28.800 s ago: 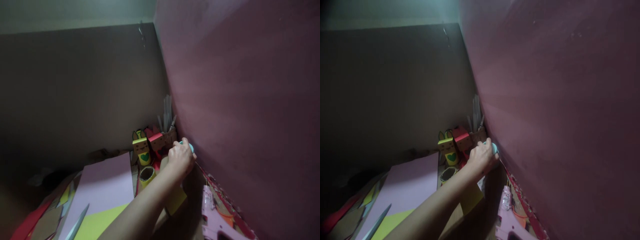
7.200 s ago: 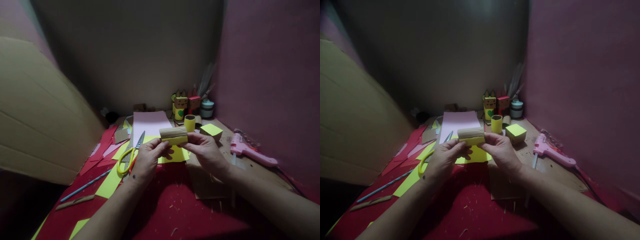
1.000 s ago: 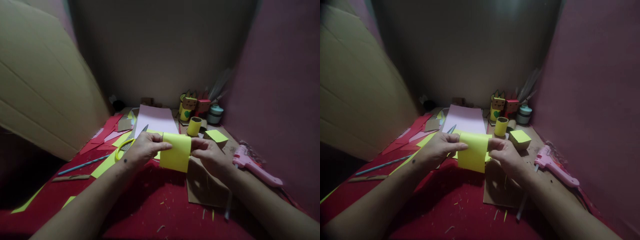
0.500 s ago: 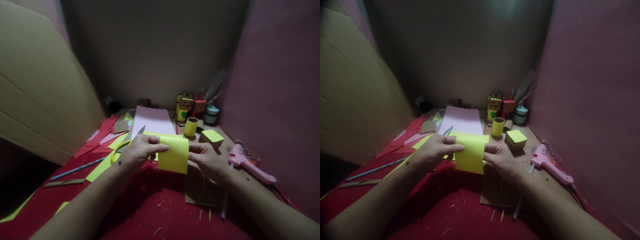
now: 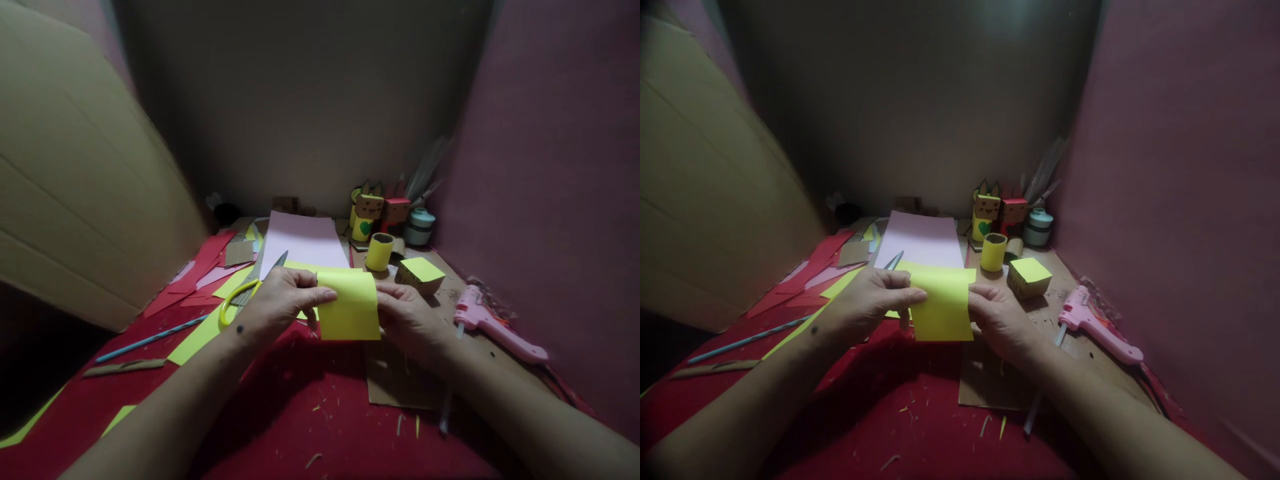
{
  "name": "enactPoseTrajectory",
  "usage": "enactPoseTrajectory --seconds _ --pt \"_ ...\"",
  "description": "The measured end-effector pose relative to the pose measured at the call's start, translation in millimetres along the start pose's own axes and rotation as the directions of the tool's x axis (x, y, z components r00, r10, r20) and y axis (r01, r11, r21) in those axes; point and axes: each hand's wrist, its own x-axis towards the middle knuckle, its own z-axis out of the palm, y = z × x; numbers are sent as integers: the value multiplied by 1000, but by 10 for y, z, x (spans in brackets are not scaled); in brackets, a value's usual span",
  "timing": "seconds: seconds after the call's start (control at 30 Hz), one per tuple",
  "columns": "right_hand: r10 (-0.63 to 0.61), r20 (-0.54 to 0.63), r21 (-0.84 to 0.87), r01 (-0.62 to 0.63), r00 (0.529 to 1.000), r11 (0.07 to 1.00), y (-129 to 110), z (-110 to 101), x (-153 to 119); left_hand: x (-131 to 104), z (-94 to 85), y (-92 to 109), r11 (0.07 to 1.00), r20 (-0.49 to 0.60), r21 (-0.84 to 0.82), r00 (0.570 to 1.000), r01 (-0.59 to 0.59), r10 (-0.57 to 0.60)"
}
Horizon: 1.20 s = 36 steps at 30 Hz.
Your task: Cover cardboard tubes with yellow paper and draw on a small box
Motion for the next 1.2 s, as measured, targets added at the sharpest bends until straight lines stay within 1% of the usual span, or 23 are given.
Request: enactPoseTrajectory --seconds 0.17,0.43,0.53,0.6,0.7,0.77,0.8,0.87,0.9,0.93,0.97,1.03,1.07,1.13,1.2 --pt "7 11 30 -7 1000 1000 -13 -10 19 -2 -14 -11 1000 8 3 1000 -13 13" --pt "-43 42 -16 44 998 999 -46 -27 8 6 -24 -10 1000 19 -3 1000 0 1" --pt "-93 38 -26 94 995 995 -46 -23 -2 3 -18 -3 1000 0 27 1000 -7 7" --pt "-107 17 -46 108 994 993 -17 -26 -4 -2 4 1 998 -19 61 1000 -14 15" --pt "-74 -59 -84 69 995 994 46 -44 1 -12 54 5 995 -54 97 998 -14 19" --pt "-58 -105 -88 49 993 995 66 -58 7 -21 73 11 995 -46 94 999 -18 22" --pt "-50 -121 -78 41 991 996 64 -64 11 -27 72 18 995 -22 91 999 -27 29" --pt "-31 -151 -33 26 988 999 36 -71 21 -41 49 39 993 25 92 998 -67 65" --pt "-16 -171 -5 16 985 1000 14 -72 26 -48 30 52 991 16 98 995 -96 94" --pt "5 -191 24 -1 982 1000 -10 -73 32 -56 10 67 987 -28 101 992 -123 126" --pt "32 -207 52 -22 978 998 -34 -75 37 -62 -7 81 984 -96 97 983 -150 159" --pt "75 -235 98 -53 969 994 -71 -80 43 -71 -29 101 975 -228 83 948 -207 221" --pt "95 -244 116 -68 965 991 -84 -84 43 -73 -30 102 968 -260 76 933 -238 249" --pt "139 -250 142 -106 958 984 -96 -96 39 -74 -15 87 950 -254 90 916 -299 312" --pt "171 -227 128 -144 959 981 -99 -109 31 -73 18 52 924 -229 151 897 -351 378"
